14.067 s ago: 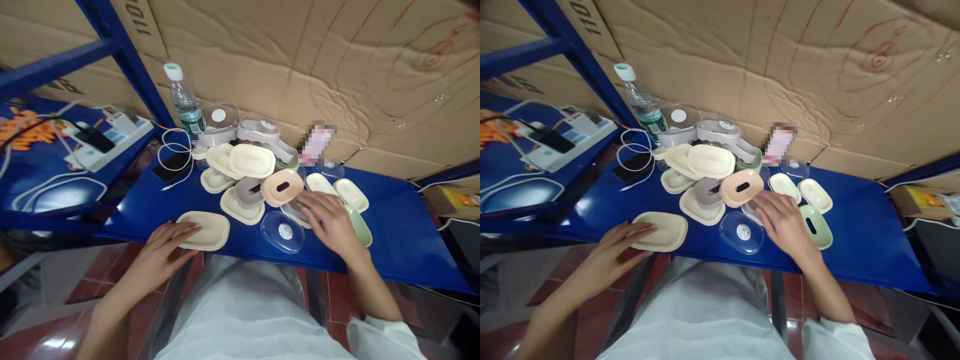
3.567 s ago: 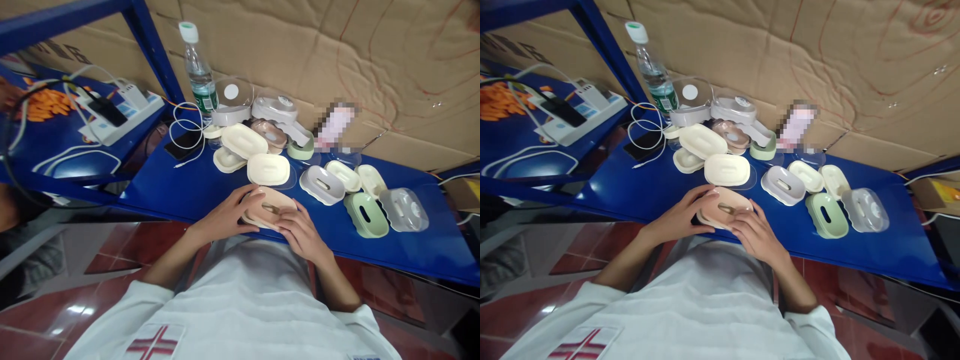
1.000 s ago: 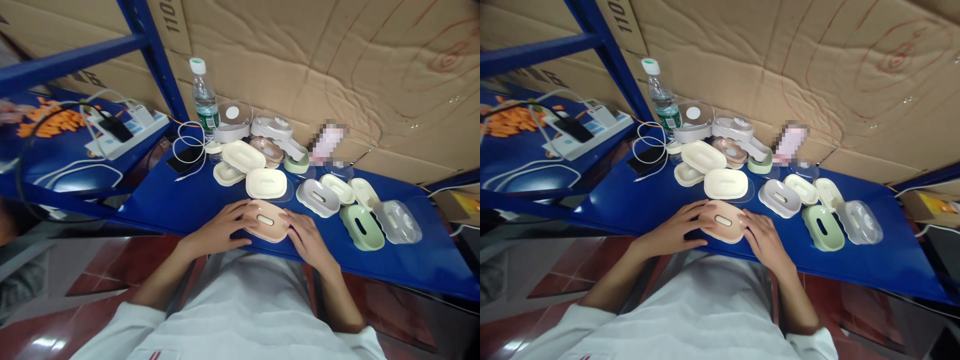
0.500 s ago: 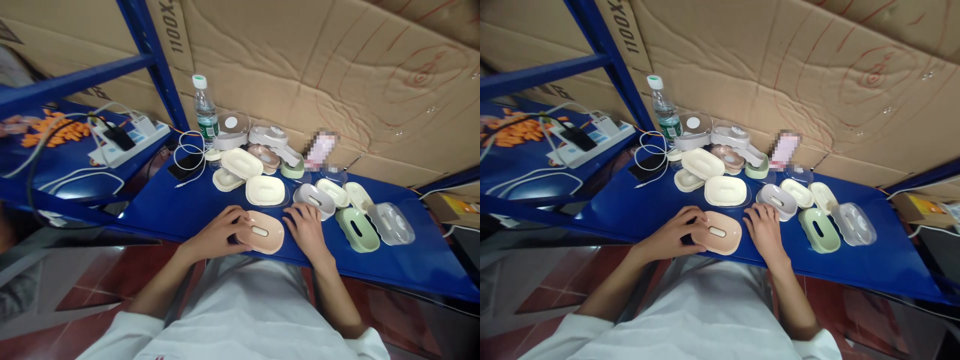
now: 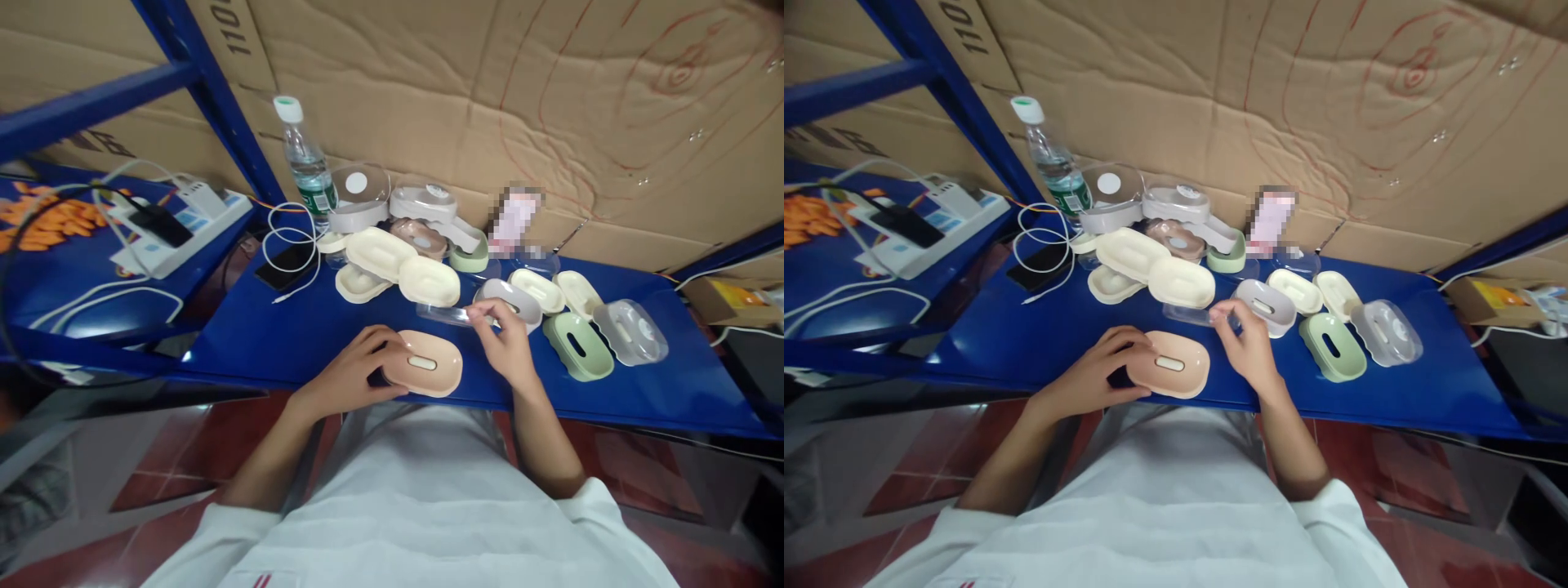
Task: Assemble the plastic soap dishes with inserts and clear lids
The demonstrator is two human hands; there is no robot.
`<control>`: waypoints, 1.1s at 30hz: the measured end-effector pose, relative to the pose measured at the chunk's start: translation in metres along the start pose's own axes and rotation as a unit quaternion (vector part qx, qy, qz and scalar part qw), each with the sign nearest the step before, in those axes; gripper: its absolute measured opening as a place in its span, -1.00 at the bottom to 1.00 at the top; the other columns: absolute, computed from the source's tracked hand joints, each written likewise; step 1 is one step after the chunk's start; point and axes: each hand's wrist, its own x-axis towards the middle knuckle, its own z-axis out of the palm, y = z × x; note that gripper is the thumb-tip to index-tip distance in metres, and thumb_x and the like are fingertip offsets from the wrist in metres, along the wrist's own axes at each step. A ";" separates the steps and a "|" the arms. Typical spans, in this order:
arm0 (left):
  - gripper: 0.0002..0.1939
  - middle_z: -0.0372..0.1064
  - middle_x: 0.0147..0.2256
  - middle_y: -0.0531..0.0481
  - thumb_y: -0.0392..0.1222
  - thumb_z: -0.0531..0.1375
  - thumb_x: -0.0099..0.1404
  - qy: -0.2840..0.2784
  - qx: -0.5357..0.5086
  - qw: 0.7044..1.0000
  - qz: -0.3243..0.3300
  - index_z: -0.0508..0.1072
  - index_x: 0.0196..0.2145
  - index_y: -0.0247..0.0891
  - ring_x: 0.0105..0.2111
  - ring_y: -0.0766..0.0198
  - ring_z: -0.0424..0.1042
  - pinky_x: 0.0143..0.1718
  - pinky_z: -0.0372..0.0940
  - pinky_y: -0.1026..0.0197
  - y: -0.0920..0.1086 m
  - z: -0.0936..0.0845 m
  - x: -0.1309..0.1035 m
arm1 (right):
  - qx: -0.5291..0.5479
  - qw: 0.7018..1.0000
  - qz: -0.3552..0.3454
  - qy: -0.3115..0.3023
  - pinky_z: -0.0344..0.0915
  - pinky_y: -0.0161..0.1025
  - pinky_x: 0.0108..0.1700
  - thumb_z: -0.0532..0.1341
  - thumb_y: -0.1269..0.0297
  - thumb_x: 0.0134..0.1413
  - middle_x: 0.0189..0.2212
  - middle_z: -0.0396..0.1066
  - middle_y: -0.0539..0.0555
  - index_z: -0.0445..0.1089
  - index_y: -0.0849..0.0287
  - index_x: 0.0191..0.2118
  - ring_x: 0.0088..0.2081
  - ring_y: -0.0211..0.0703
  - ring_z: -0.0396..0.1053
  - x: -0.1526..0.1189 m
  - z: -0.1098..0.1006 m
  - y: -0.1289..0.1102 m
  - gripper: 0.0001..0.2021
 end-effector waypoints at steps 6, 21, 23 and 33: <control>-0.22 0.33 0.27 -0.26 0.04 0.50 0.29 0.035 -0.026 0.999 -0.032 0.30 0.34 -0.09 0.28 -0.14 0.37 0.30 0.36 -0.16 -0.005 0.005 -0.005 | 0.200 0.969 0.140 0.028 0.37 -0.25 -0.45 0.29 -0.18 0.34 -0.52 0.36 -0.13 0.37 0.01 -0.10 -0.51 -0.20 0.41 -0.006 0.007 0.012 -0.64; -0.52 0.24 0.40 -0.27 0.11 0.30 0.50 -0.003 0.135 0.991 0.018 0.48 0.28 -0.02 0.33 -0.23 0.32 0.26 0.30 -0.23 -0.004 0.012 -0.002 | -0.013 0.999 0.052 0.007 0.53 -0.09 -0.09 0.09 -0.08 0.54 -0.21 0.66 0.10 0.58 0.07 0.02 -0.20 -0.04 0.60 -0.012 0.009 0.010 -0.59; -0.53 0.22 0.42 -0.27 0.09 0.31 0.49 0.011 0.131 0.991 0.013 0.49 0.27 -0.05 0.35 -0.22 0.30 0.28 0.29 -0.23 -0.004 0.013 -0.002 | -0.118 0.990 -0.007 0.082 0.49 0.06 0.11 0.11 -0.01 0.54 -0.04 0.65 0.20 0.56 0.09 0.11 0.01 0.10 0.59 -0.016 0.003 0.008 -0.62; -0.46 0.15 0.45 -0.32 0.10 0.34 0.47 -0.008 0.149 0.989 -0.013 0.44 0.29 -0.14 0.39 -0.21 0.26 0.31 0.27 -0.23 -0.005 0.014 -0.001 | 0.357 0.699 -0.313 -0.535 0.55 -0.32 0.04 0.14 -0.12 0.51 -0.13 0.70 0.20 0.51 0.23 0.15 -0.08 -0.12 0.68 -0.022 -0.008 -0.068 -0.50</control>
